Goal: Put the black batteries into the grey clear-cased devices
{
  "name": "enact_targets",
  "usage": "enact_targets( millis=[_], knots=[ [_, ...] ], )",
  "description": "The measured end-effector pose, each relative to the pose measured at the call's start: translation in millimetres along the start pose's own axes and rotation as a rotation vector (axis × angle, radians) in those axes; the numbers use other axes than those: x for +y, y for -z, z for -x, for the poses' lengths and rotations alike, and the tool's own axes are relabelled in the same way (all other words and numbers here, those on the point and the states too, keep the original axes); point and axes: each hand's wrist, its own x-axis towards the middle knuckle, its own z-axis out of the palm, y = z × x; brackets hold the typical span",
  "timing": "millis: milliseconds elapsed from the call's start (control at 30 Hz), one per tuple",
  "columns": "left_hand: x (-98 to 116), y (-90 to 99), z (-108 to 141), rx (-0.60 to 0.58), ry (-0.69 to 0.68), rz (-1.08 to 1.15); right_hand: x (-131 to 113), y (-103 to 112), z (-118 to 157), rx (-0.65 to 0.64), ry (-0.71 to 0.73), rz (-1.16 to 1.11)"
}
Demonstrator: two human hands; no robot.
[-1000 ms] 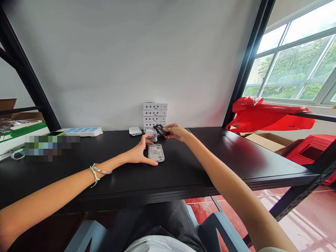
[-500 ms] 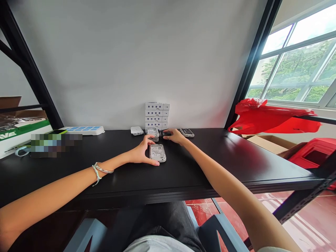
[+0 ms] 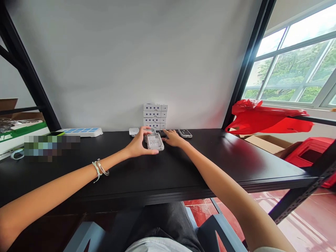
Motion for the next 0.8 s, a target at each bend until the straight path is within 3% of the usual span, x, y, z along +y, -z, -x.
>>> enact_targets(
  millis=[200, 367, 600, 733, 800],
  knots=[
    [-27, 6.1, -42, 0.118, 0.142, -0.052, 18, 11, 10, -0.059, -0.006, -0.004],
    [-44, 4.6, -50, 0.061, 0.284, 0.032, 27, 19, 11, -0.018, -0.043, 0.045],
    [-44, 4.7, -54, -0.003, 0.275, 0.032, 42, 30, 11, 0.119, -0.248, 0.158],
    [-37, 1.7, -44, 0.051, 0.302, -0.024, 48, 34, 17, -0.036, -0.534, 0.089],
    [-30, 1.2, -30, 0.090, 0.268, -0.093, 51, 33, 18, -0.138, -0.583, 0.049]
  ],
)
